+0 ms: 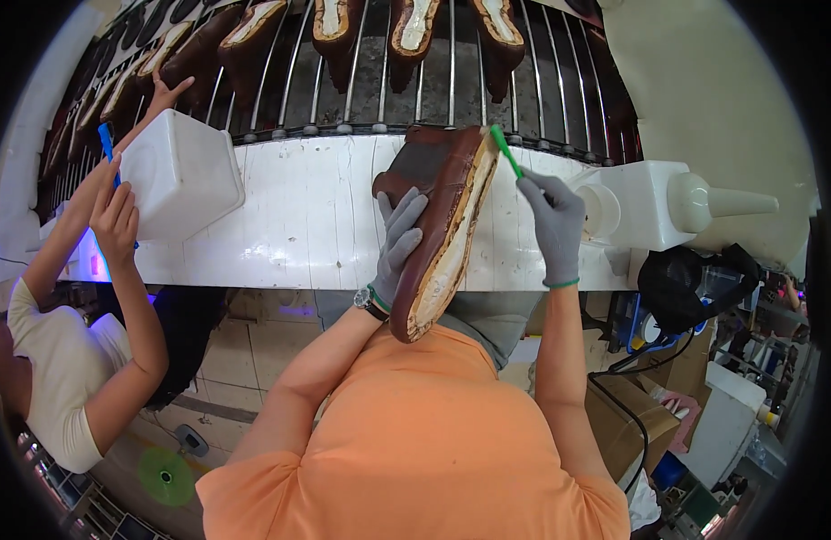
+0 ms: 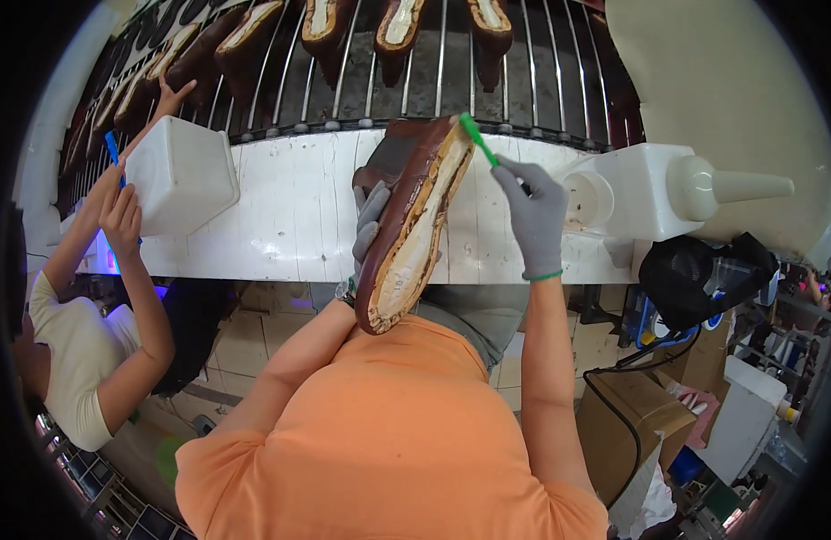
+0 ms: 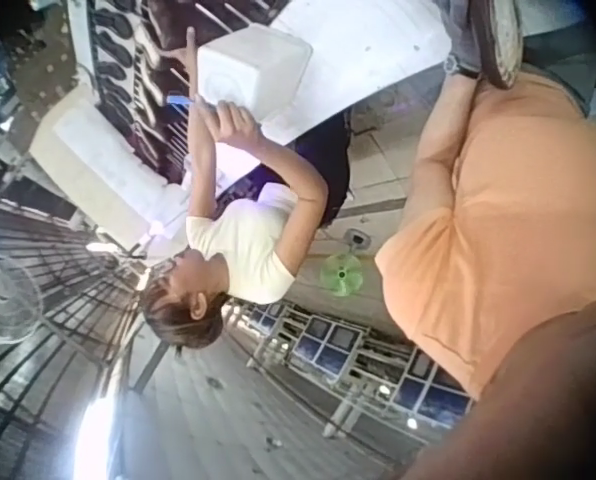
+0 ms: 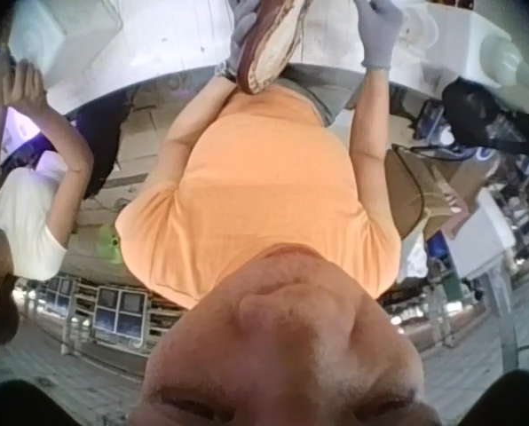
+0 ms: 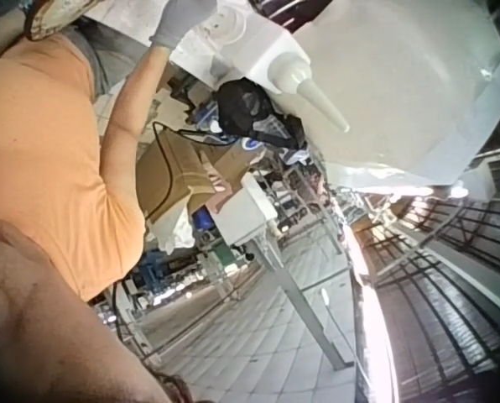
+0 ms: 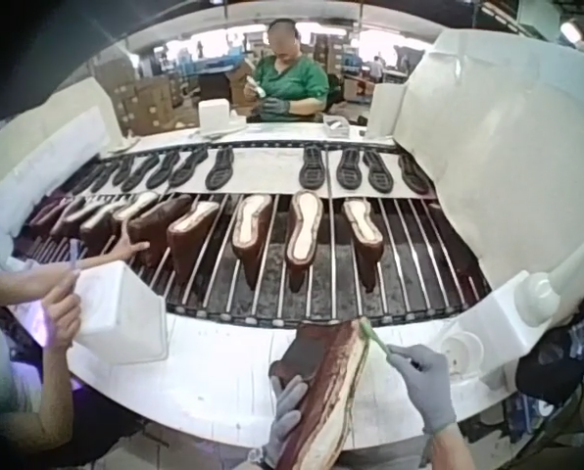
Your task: Apply glue or finish to the edges of shoe uppers and soles using a brush.
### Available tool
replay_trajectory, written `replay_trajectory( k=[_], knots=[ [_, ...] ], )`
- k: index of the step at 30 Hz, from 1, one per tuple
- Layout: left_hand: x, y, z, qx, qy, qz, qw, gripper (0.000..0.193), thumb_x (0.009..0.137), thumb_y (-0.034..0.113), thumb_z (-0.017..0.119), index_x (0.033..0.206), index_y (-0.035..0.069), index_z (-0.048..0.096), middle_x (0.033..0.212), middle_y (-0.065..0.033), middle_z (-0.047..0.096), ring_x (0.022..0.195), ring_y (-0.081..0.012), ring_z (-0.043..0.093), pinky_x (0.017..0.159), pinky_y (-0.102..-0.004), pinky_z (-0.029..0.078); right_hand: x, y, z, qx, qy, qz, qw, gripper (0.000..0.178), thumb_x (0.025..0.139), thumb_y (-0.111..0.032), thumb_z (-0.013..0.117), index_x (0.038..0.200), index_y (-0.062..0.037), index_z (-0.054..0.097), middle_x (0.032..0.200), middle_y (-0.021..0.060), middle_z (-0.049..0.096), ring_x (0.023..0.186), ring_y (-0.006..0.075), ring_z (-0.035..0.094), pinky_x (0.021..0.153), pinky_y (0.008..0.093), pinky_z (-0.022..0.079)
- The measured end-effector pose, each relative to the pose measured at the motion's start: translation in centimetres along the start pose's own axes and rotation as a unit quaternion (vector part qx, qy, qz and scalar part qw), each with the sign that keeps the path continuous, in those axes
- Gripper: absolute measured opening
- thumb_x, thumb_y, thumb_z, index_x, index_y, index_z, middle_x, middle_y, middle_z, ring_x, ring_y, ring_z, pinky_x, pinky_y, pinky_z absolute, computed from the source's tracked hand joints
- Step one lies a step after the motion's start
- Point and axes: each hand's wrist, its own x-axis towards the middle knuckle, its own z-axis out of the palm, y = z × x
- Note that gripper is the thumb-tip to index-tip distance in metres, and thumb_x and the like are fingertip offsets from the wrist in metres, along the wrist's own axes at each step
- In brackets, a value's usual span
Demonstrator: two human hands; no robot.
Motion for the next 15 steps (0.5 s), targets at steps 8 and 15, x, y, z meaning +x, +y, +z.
replay_trajectory(
  k=[8, 15],
  knots=[
    [0.0, 0.0, 0.0, -0.006, -0.004, -0.006, 1.0, 0.071, 0.083, 0.015, 0.073, 0.14, 0.022, 0.031, 0.149, -0.0173, 0.037, 0.138, -0.038, 0.036, 0.116, -0.0612, 0.004, -0.5, -1.2, -2.2, -0.018, -0.092, 0.004, 0.996, 0.019, 0.084, -0.01, 0.071, 0.101, -0.0033, 0.075, 0.076, 0.0, 0.066, 0.063, 0.0031, 0.047, 0.057, 0.0218, 0.037],
    [0.1, 0.1, 0.2, -0.008, 0.001, 0.0, 1.0, 0.069, 0.084, 0.014, 0.073, 0.139, 0.021, 0.032, 0.148, -0.0182, 0.038, 0.138, -0.0386, 0.037, 0.116, -0.0616, 0.004, -1.6, -3.0, -2.6, 0.004, -0.167, 0.055, 0.984, 0.017, 0.085, -0.009, 0.069, 0.1, -0.0028, 0.075, 0.074, -0.0004, 0.064, 0.065, 0.004, 0.048, 0.058, 0.0209, 0.036]
  ],
)
